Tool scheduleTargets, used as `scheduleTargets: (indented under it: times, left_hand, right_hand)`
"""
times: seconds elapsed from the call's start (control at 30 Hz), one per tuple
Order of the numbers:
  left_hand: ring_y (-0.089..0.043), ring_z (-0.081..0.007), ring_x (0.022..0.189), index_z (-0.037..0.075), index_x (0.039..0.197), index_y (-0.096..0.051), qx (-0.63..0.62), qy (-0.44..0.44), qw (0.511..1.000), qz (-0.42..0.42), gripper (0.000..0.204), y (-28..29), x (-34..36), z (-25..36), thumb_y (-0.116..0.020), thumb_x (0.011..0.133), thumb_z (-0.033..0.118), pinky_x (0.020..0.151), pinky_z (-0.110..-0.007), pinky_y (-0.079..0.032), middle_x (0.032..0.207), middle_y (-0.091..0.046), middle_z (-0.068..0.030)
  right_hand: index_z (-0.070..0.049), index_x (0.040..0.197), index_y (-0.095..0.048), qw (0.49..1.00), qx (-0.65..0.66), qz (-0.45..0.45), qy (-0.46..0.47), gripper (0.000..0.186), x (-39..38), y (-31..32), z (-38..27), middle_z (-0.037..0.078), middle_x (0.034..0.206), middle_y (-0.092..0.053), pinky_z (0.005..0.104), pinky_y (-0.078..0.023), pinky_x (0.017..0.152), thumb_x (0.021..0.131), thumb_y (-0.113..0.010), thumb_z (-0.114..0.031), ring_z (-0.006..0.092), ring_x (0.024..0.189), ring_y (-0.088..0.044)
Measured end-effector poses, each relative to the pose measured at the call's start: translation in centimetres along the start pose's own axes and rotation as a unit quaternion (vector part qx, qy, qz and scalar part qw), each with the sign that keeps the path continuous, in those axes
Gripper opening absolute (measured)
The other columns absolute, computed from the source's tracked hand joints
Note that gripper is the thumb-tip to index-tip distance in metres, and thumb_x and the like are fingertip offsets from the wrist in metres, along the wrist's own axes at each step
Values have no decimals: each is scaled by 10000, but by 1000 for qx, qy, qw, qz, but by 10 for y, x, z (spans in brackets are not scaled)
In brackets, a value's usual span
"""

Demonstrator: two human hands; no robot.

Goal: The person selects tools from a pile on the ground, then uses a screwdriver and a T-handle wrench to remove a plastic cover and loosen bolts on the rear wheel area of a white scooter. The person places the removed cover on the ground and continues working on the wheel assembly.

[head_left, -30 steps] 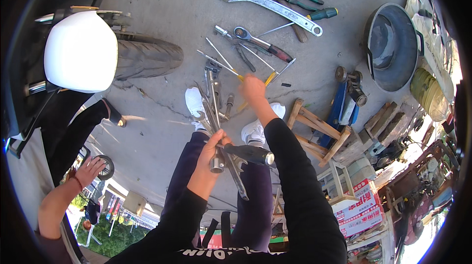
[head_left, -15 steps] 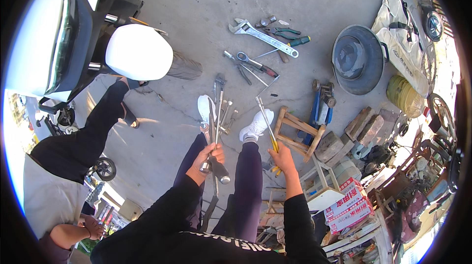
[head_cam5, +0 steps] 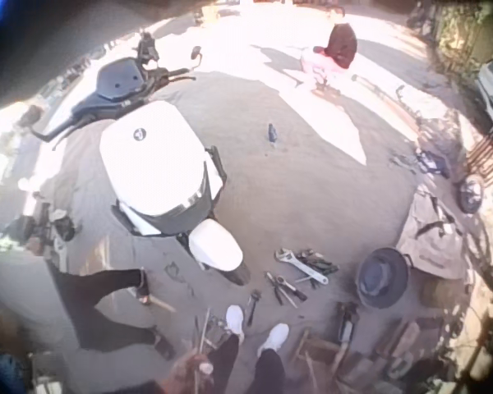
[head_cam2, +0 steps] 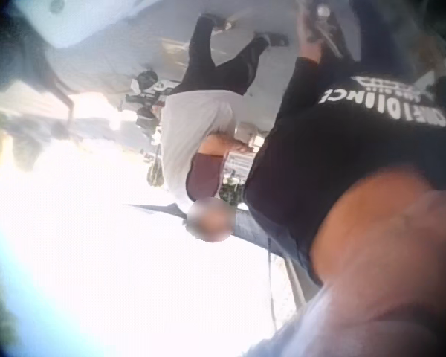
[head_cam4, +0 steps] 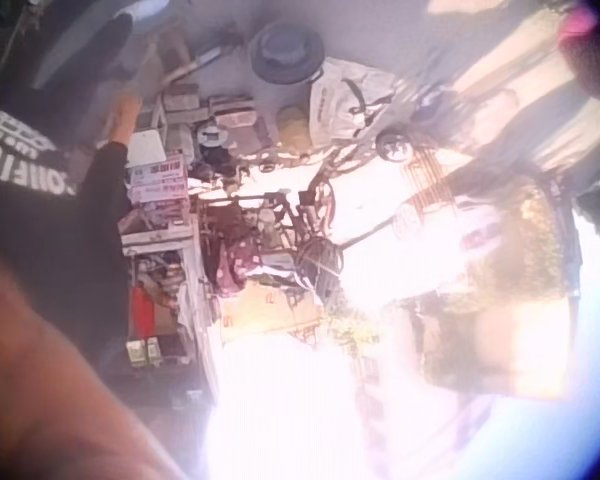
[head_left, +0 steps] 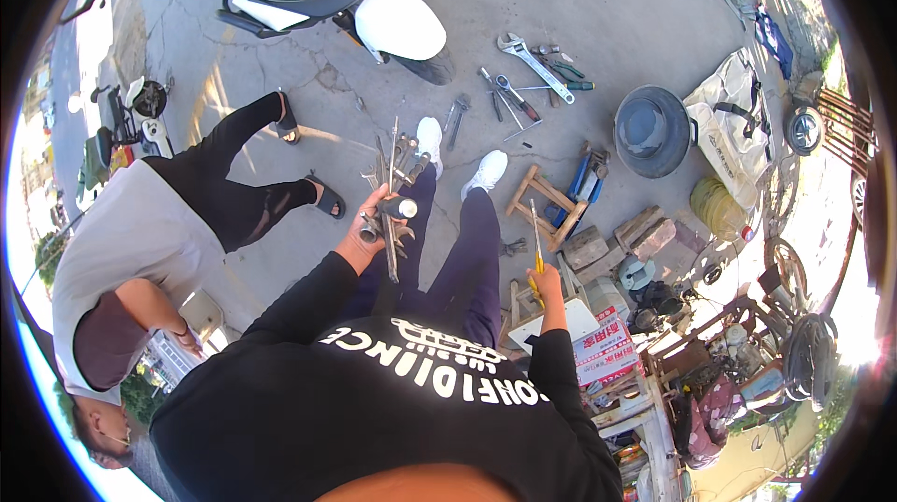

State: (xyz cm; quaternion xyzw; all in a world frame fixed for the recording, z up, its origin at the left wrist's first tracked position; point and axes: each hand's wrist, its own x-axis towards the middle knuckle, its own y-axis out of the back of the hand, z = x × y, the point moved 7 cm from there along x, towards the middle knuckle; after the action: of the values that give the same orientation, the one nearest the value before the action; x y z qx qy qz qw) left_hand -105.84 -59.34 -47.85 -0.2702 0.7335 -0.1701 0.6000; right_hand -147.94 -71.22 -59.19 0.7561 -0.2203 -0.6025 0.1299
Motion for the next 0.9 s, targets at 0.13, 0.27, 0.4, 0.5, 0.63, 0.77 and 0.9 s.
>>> scheduleTargets:
  times: [0.13,0.27,0.4,0.5,0.63,0.77,0.9]
  left_hand:
    - [-507,-156,600,55,846,-572,-46,-74,996,13,322,-25,-66,7,-591,931,365,563,-293,-447,661,-502,-23]
    - [-461,-139,603,49,798,-524,-154,-118,980,-43,313,-25,-107,22,-598,930,323,593,-275,-446,676,-459,-16]
    - [-522,-154,628,52,841,-548,-219,-189,954,-80,318,22,-145,54,-601,920,355,593,-284,-445,676,-479,-34]
    - [-515,-154,627,48,880,-541,-233,-157,956,-88,294,26,-152,88,-586,929,335,599,-301,-463,653,-459,-26]
    - [-534,-184,625,31,825,-508,-349,-198,903,-156,312,59,-206,130,-547,954,312,613,-322,-481,669,-498,-67]
    - [-534,-178,621,52,771,-485,-350,-209,895,-179,323,109,-272,174,-552,955,309,603,-318,-475,670,-511,-62]
    - [-541,-165,611,42,757,-494,-290,-282,893,-199,405,97,-332,227,-489,986,376,594,-284,-452,692,-538,-53]
  right_hand:
    - [60,860,-618,993,-43,-102,-40,436,7,22,18,241,757,-650,451,-506,712,735,-736,-341,385,776,-658]
    - [57,877,-664,979,-194,-42,41,420,-5,86,-43,271,851,-663,467,-513,743,737,-718,-335,397,855,-660]
    - [24,926,-680,961,-267,-51,50,420,8,109,-98,275,928,-659,476,-505,821,742,-680,-354,422,934,-632]
    - [86,932,-664,991,-94,-85,-45,380,27,99,-83,259,788,-666,458,-554,632,780,-643,-261,369,734,-695]
    - [99,812,-657,981,-148,-112,-58,303,-5,100,-240,172,667,-644,373,-518,423,816,-628,-203,270,486,-643]
    - [16,757,-634,954,-249,-166,-21,331,-18,48,-364,131,573,-585,355,-459,399,916,-555,-263,235,451,-584]
    - [25,772,-646,954,-225,-195,23,366,-1,-18,-481,115,590,-600,367,-470,448,908,-553,-302,237,493,-603]
